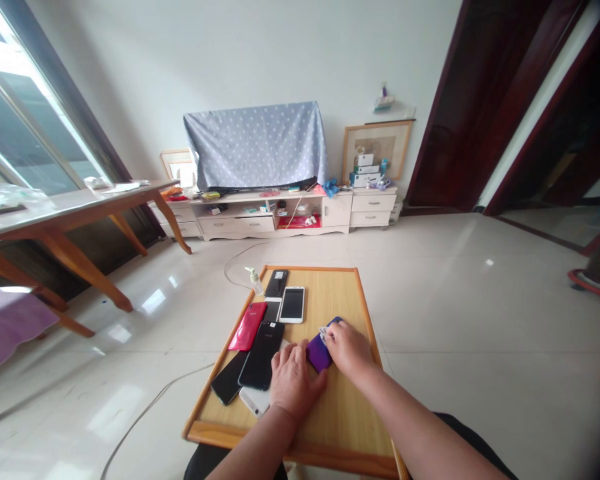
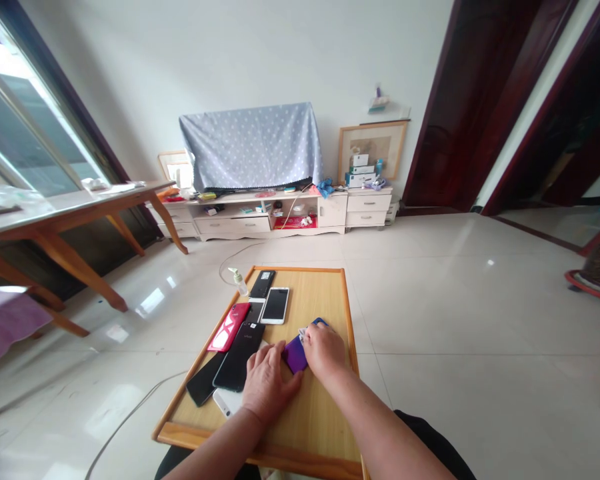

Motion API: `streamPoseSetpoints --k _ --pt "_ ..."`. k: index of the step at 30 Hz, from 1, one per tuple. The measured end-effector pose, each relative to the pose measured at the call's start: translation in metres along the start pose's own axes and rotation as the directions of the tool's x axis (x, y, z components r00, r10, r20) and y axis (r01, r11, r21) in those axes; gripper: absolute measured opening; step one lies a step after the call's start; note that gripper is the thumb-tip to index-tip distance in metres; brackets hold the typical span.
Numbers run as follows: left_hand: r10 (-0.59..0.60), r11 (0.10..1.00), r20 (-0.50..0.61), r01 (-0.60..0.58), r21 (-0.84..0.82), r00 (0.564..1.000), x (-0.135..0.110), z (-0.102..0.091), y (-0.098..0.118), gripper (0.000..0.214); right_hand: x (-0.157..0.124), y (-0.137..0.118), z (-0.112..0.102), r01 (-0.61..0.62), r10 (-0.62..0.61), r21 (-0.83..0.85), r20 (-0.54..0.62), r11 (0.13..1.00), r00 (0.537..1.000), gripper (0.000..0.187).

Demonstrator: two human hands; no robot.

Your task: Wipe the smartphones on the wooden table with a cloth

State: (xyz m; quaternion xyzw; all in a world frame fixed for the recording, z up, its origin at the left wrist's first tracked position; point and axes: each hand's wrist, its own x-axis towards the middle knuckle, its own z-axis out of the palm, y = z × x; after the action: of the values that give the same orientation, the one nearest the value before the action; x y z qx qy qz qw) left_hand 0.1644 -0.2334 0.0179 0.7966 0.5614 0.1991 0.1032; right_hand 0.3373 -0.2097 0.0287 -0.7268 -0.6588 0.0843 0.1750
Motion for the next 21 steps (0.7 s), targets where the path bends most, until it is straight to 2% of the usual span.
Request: streamPoseSetpoints --k 3,5,7,11,13,15,17,21 --pt "0.012 1.000 0.025 -0.011 -0.019 1.000 0.001 -0.001 -0.002 0.068 -0.010 -0.017 0.010 0.146 -0.146 0.044 -0.005 0.988 0.989 0.022" --pt "0.017 1.000 0.040 -0.016 -0.022 0.999 0.002 -0.001 -0.002 0.070 -0.012 -0.025 0.013 0.187 -0.187 0.053 -0.002 0.981 0.982 0.023" --pt "0.012 1.000 0.028 -0.012 -0.009 1.000 0.003 0.000 -0.002 0.069 -0.005 -0.023 0.010 0.130 -0.130 0.030 0.004 0.991 0.991 0.024" --pt "-0.007 1.000 0.002 0.007 0.017 1.000 0.002 0.001 0.002 0.066 0.024 0.008 -0.006 -0.057 0.057 -0.026 -0.022 0.998 0.998 0.027" --pt "-0.010 1.000 0.003 0.010 0.018 1.000 0.002 0.000 0.003 0.066 0.034 0.020 -0.011 -0.111 0.110 -0.038 -0.042 0.993 0.993 0.027" --pt "-0.010 1.000 0.007 0.010 0.018 1.000 0.003 -0.001 0.004 0.065 0.033 0.021 -0.010 -0.136 0.134 -0.048 -0.052 0.989 0.990 0.026" --pt "-0.019 1.000 0.011 0.018 0.018 1.000 0.003 -0.003 0.005 0.064 0.022 0.011 -0.003 -0.101 0.099 -0.046 -0.043 0.994 0.994 0.023" --pt "-0.041 0.999 0.026 0.040 0.007 0.999 0.004 -0.007 0.010 0.062 -0.004 -0.012 0.009 0.106 -0.106 -0.002 0.000 0.994 0.994 0.021"
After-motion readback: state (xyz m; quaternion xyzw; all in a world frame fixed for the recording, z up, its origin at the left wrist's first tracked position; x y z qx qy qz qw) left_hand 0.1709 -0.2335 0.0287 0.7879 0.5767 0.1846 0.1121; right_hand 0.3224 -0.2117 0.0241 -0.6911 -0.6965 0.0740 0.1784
